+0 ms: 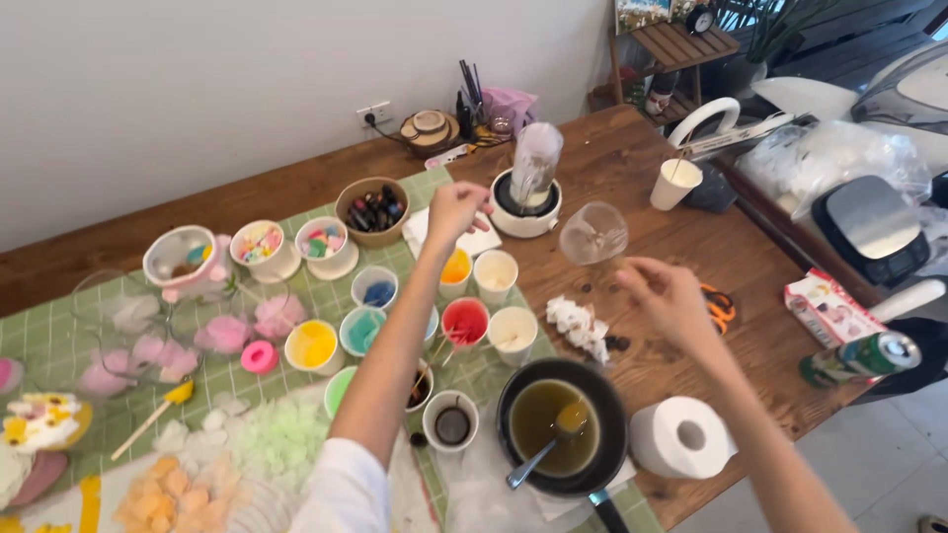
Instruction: Cleaning a small metal ladle or measuring cup with paper towels in a candle studio.
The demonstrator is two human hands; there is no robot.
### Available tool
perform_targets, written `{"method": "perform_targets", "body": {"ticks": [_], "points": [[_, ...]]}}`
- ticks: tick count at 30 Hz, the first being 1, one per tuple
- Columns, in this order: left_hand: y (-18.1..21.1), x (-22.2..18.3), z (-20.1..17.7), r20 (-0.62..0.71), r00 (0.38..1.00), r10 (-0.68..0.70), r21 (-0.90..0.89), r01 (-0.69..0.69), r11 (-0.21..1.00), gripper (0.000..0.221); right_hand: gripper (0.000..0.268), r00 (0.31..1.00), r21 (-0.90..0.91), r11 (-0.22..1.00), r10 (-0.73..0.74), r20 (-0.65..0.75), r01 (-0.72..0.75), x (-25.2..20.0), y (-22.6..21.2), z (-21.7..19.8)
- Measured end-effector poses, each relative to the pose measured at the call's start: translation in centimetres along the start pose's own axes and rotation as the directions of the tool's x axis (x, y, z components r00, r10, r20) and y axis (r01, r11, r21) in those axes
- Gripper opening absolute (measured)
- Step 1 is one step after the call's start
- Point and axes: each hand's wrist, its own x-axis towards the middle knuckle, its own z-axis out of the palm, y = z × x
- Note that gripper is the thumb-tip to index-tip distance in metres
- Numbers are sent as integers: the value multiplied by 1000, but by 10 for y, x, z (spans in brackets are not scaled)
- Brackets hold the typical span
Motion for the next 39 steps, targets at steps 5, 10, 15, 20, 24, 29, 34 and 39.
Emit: {"method": "perform_targets", "body": {"ticks": [5, 10, 15, 20, 24, 29, 34, 39], "points": [[-51, 61, 55, -170, 979, -113, 186, 144, 972, 31, 38, 968, -108, 994, -20, -251, -7, 24, -4, -2], [-75, 93, 93, -280, 958, -59, 466, 189, 864, 54, 34, 963, -69, 997, 18, -270, -38, 58, 23, -11], [-86, 109, 116, -231, 928, -294, 129, 328, 936, 38, 35, 963, -73, 993, 72, -260, -94, 100, 53, -26], [-132, 128, 108, -193, 955, -227, -25, 227, 974, 17, 34, 958, -85, 977, 171, -230, -195, 151, 83, -14], [-112, 124, 88, -241, 959, -149, -53, 140, 989, 15, 33, 963, -36, 979, 190, -189, -200, 192, 113, 12], [-97, 105, 45, -216, 969, -120, -57, 110, 992, 16, 30, 975, -159, 974, 131, -180, -160, 229, 144, 49], [-89, 72, -11, -164, 986, -43, -39, 37, 999, 11, 30, 973, -72, 983, 152, -172, -167, 247, 146, 80], [-103, 52, -67, -138, 989, -47, 13, 49, 999, 10, 29, 973, -98, 980, 158, -170, -176, 255, 141, 101]]}}
